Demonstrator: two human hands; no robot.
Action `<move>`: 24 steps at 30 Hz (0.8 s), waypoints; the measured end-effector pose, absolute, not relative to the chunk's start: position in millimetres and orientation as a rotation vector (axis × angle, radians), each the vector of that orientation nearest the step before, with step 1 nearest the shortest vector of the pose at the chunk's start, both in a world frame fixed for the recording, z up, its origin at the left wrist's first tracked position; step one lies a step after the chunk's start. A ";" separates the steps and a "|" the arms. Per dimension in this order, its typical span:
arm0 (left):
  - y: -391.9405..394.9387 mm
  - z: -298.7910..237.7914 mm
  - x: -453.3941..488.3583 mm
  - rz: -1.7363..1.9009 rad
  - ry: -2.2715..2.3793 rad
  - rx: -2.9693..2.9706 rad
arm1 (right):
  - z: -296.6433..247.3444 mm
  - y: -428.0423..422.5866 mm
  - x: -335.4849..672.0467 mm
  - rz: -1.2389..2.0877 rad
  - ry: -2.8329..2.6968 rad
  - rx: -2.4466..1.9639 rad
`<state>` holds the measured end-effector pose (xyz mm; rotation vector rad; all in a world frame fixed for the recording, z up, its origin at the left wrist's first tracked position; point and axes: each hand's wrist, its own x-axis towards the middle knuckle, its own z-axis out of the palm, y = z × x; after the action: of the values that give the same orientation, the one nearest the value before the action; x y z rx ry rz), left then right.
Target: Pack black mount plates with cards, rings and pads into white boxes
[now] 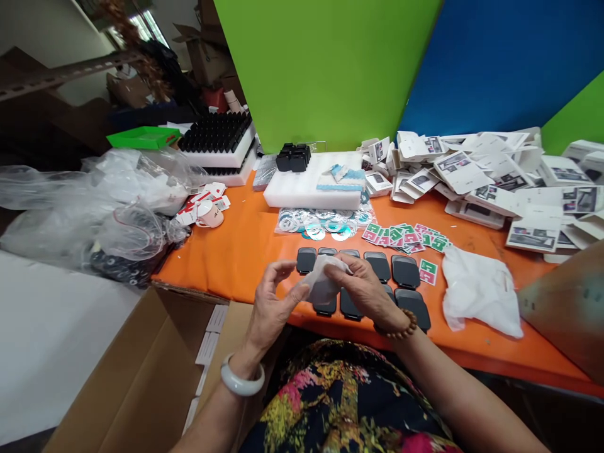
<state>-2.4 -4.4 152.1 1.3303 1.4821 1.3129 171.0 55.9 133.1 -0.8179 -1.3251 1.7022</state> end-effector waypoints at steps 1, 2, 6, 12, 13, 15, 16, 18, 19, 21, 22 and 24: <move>-6.1 146.8 -2.4 1.242 1.501 1.316 | 130.8 56.6 169.9 1.715 -1.280 -0.813; -7.7 142.4 -2.1 1.182 1.500 1.305 | 128.6 56.9 168.6 1.722 -1.239 -0.806; -11.4 135.6 -1.5 1.159 1.465 1.303 | 123.9 57.0 164.0 1.742 -1.128 -0.765; -8.7 145.1 -6.2 1.256 1.518 1.358 | 124.6 61.7 168.4 1.691 -1.207 -0.724; -8.2 146.0 -7.1 1.262 1.531 1.369 | 125.0 62.4 169.6 1.687 -1.217 -0.722; -7.8 145.9 -8.3 1.249 1.546 1.365 | 125.9 62.8 171.5 1.693 -1.229 -0.719; -7.9 145.1 -8.6 1.235 1.544 1.346 | 126.5 62.5 172.3 1.703 -1.237 -0.715; -8.5 142.6 -8.9 1.222 1.525 1.305 | 128.3 61.6 173.7 1.724 -1.260 -0.697; -9.0 141.4 -9.1 1.226 1.511 1.294 | 129.6 61.2 174.3 1.726 -1.275 -0.691; -9.7 139.6 -9.7 1.238 1.487 1.290 | 132.4 61.0 175.0 1.696 -1.323 -0.707; -9.8 139.1 -10.1 1.237 1.485 1.297 | 133.8 61.0 175.0 1.671 -1.350 -0.723; -9.6 138.3 -11.0 1.225 1.510 1.315 | 136.2 60.7 173.8 1.638 -1.390 -0.749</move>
<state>-11.0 -9.6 138.3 1.3154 1.5095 1.2254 173.8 60.7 136.2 -0.7495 -1.3905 1.6379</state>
